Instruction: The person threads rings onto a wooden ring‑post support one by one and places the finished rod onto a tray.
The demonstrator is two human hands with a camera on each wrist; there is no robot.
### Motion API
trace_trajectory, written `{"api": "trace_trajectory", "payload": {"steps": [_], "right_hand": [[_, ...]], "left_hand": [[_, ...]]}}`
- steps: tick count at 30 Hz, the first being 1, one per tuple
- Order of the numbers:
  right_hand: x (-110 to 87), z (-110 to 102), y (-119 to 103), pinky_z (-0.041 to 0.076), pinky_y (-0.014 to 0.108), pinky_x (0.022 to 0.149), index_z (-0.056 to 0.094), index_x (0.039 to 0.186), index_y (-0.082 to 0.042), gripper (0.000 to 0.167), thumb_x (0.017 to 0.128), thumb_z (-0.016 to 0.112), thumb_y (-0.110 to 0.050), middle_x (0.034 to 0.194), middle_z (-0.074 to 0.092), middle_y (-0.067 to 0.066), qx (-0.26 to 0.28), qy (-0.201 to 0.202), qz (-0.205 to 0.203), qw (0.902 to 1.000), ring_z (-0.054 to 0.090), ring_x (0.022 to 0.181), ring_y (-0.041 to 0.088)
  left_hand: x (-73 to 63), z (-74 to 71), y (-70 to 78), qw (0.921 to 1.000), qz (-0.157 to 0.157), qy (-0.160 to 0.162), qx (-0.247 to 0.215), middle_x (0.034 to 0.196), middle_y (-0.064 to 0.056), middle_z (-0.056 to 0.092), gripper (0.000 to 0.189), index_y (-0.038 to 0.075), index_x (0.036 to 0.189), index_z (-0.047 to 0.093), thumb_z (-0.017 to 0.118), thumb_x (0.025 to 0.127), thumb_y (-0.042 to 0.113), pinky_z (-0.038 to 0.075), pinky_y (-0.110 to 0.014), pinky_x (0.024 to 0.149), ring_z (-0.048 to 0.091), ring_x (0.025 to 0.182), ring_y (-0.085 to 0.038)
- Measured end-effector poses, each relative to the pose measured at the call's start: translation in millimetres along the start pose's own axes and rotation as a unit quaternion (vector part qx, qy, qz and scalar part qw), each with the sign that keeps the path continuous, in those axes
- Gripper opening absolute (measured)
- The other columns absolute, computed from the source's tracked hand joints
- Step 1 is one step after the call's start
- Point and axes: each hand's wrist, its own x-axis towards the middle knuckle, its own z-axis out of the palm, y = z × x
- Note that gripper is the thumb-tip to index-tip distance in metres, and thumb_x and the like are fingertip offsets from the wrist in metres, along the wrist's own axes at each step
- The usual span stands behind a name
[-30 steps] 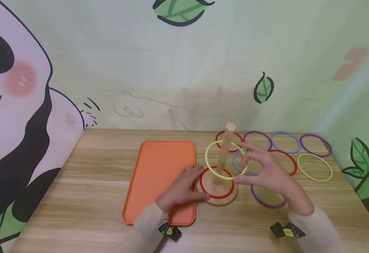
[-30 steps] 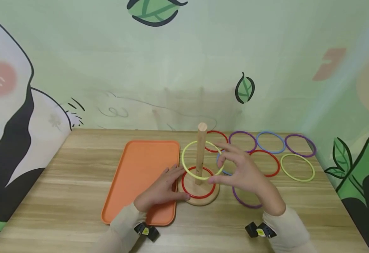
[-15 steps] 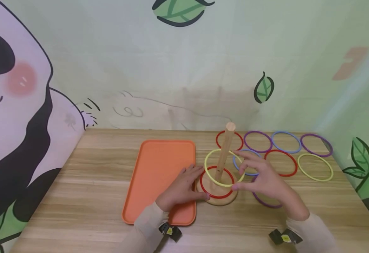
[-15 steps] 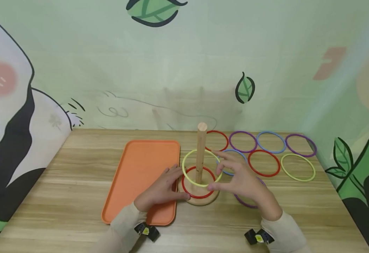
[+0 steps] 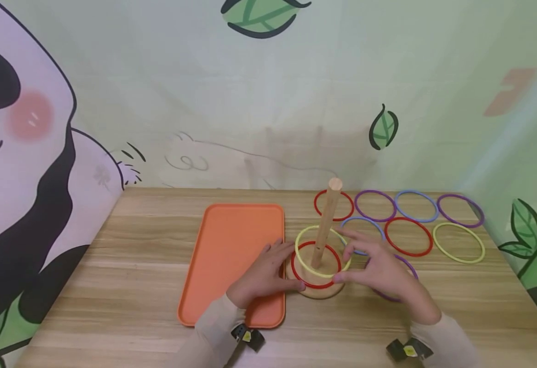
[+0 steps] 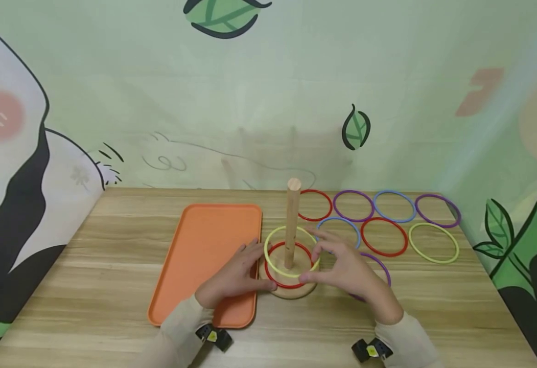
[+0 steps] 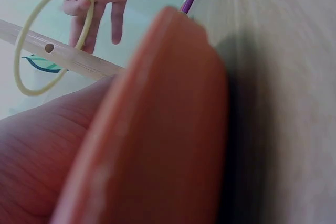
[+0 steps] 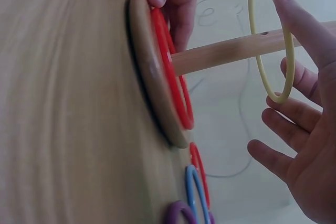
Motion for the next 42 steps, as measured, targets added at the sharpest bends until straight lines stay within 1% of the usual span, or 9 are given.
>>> {"api": "trace_trajectory", "payload": {"steps": [4,7,12,17,23,27,34,38,42], "right_hand": [[-1.9,4,5,0.037,0.065,0.114,0.062,0.082,-0.028,0.038,0.074,0.098,-0.034,0.152,0.059,0.009,0.007,-0.011,0.020,0.9997,0.047,0.145,0.044],[-2.7,7,11,0.032,0.071,0.115,0.062,0.083,-0.026,0.038,0.075,0.098,-0.033,0.154,0.057,0.013,0.016,-0.016,0.027,0.9994,0.043,0.146,0.048],[-3.2,10,19,0.032,0.071,0.115,0.062,0.083,-0.024,0.038,0.074,0.098,-0.031,0.155,0.055,0.015,0.025,-0.018,0.023,0.9993,0.043,0.147,0.048],[-3.2,14,25,0.035,0.068,0.115,0.062,0.081,-0.024,0.039,0.072,0.100,-0.032,0.153,0.058,0.014,0.018,-0.018,0.021,0.9995,0.047,0.144,0.046],[-2.5,18,29,0.037,0.065,0.115,0.062,0.080,-0.026,0.041,0.069,0.101,-0.032,0.150,0.060,0.015,0.008,-0.017,0.016,0.9997,0.050,0.143,0.045],[-1.8,20,30,0.037,0.057,0.117,0.063,0.080,-0.027,0.040,0.069,0.101,-0.035,0.150,0.060,0.014,0.003,-0.023,0.019,0.9996,0.051,0.143,0.042],[-0.9,23,33,0.032,0.024,0.117,0.062,0.079,-0.028,0.042,0.067,0.101,-0.038,0.149,0.062,0.013,0.000,-0.029,0.017,0.9994,0.052,0.143,0.039],[-0.4,25,35,0.032,0.017,0.114,0.062,0.079,-0.027,0.043,0.067,0.101,-0.038,0.149,0.062,0.013,-0.003,-0.032,0.010,0.9994,0.053,0.142,0.039],[0.4,27,35,0.033,0.017,0.113,0.062,0.079,-0.026,0.043,0.067,0.100,-0.042,0.149,0.061,0.013,-0.012,-0.035,0.005,0.9993,0.054,0.141,0.038]], "left_hand": [[0.0,1.0,-0.3,1.0000,-0.002,0.000,0.000,0.165,-0.007,0.043,0.089,0.018,0.161,0.046,0.084,0.087,0.050,0.009,-0.058,0.128,0.018,0.160,-0.039],[0.0,1.0,0.2,1.0000,-0.002,0.001,-0.001,0.165,-0.008,0.043,0.090,0.017,0.162,0.045,0.085,0.087,0.049,0.009,-0.058,0.128,0.019,0.160,-0.039],[-0.4,0.6,0.9,1.0000,-0.005,-0.001,0.002,0.165,-0.009,0.043,0.092,0.013,0.162,0.044,0.084,0.087,0.049,0.008,-0.058,0.129,0.019,0.160,-0.039],[-0.8,0.4,1.1,0.9999,-0.012,-0.004,0.007,0.166,-0.010,0.042,0.092,0.011,0.161,0.044,0.084,0.087,0.049,0.008,-0.055,0.129,0.019,0.160,-0.037],[-0.8,0.9,0.6,0.9998,-0.015,-0.005,0.008,0.166,-0.011,0.041,0.092,0.012,0.161,0.044,0.084,0.088,0.050,0.008,-0.055,0.129,0.019,0.160,-0.037],[-0.8,0.6,1.0,0.9999,-0.013,-0.003,0.007,0.166,-0.011,0.042,0.091,0.013,0.161,0.045,0.084,0.087,0.050,0.008,-0.056,0.129,0.019,0.160,-0.038],[-1.0,0.2,2.0,0.9999,-0.013,0.000,0.009,0.165,-0.011,0.043,0.092,0.011,0.160,0.046,0.085,0.087,0.049,0.010,-0.056,0.129,0.019,0.160,-0.038],[-1.0,0.7,1.1,0.9999,-0.010,0.000,0.010,0.165,-0.013,0.043,0.092,0.008,0.160,0.046,0.085,0.087,0.049,0.011,-0.058,0.129,0.020,0.159,-0.039],[-0.2,1.3,0.3,0.9999,-0.008,0.001,0.013,0.164,-0.014,0.043,0.092,0.008,0.159,0.046,0.085,0.086,0.049,0.011,-0.059,0.128,0.021,0.159,-0.040]]}}
